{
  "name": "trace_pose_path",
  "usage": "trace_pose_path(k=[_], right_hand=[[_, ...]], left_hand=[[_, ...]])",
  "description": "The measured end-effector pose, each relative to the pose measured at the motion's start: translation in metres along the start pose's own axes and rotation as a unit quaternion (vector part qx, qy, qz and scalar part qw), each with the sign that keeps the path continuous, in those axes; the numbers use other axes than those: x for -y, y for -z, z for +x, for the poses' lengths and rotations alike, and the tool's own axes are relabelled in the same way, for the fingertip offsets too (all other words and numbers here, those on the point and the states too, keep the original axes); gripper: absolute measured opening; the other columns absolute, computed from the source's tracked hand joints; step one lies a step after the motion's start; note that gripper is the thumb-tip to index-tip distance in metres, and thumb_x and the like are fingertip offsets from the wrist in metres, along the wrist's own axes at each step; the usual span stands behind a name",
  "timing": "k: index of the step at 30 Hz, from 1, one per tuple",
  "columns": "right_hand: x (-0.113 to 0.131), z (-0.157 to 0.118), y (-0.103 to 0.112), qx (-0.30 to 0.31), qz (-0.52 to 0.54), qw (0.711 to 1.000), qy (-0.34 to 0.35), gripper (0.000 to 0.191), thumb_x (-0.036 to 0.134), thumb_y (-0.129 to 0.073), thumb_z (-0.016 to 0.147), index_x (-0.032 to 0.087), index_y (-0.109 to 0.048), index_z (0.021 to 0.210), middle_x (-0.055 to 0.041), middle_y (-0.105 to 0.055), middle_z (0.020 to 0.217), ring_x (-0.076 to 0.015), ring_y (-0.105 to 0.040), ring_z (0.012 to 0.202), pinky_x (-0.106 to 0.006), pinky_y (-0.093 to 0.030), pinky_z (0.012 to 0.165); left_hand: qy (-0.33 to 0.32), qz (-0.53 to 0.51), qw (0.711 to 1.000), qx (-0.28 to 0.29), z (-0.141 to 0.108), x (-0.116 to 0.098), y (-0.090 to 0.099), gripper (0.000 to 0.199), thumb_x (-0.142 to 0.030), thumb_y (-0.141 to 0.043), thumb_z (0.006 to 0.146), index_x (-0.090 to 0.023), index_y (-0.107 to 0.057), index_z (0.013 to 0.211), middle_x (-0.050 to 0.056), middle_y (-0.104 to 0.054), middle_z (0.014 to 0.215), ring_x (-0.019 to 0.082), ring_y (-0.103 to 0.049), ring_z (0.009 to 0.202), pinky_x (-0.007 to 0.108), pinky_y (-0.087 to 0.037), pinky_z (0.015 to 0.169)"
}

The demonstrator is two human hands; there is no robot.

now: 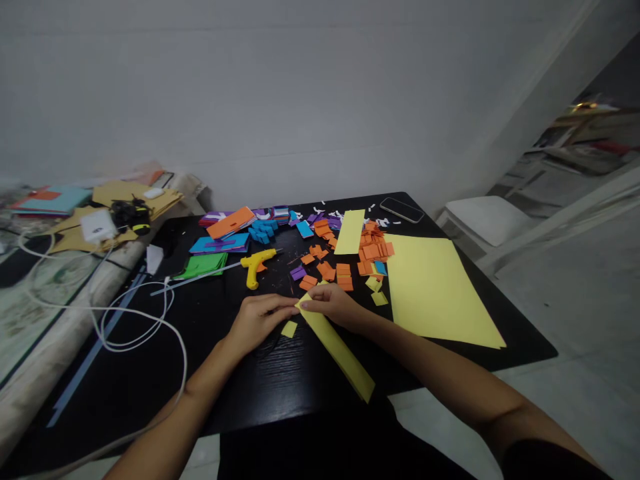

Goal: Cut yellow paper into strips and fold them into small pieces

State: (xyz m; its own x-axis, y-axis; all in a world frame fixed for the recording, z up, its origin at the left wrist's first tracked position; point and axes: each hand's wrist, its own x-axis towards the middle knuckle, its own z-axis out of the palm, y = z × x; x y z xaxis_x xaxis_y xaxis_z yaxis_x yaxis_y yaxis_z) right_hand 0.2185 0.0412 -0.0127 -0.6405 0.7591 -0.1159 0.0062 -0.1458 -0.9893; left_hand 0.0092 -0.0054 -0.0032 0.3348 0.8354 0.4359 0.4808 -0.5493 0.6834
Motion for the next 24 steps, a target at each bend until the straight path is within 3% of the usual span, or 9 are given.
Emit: trace_pose_path(k=[24], right_hand=[[-0.0024, 0.0019, 0.0003, -0.003, -0.007, 1.0, 0.01, 0.034, 0.045, -0.074, 0.072, 0.013, -0.064, 0.066, 0.0033, -0.053, 0.059, -0.0097, -0.045, 0.056, -0.024, -0.03, 0.055]], left_hand=[[0.009, -0.004, 1.0, 0.002, 0.0, -0.001, 0.0006, 0.015, -0.022, -0.072, 0.086, -0.02, -0.077, 0.1, 0.003, -0.079, 0.093, 0.015, -0.074, 0.079, 0.021, -0.057, 0.071]])
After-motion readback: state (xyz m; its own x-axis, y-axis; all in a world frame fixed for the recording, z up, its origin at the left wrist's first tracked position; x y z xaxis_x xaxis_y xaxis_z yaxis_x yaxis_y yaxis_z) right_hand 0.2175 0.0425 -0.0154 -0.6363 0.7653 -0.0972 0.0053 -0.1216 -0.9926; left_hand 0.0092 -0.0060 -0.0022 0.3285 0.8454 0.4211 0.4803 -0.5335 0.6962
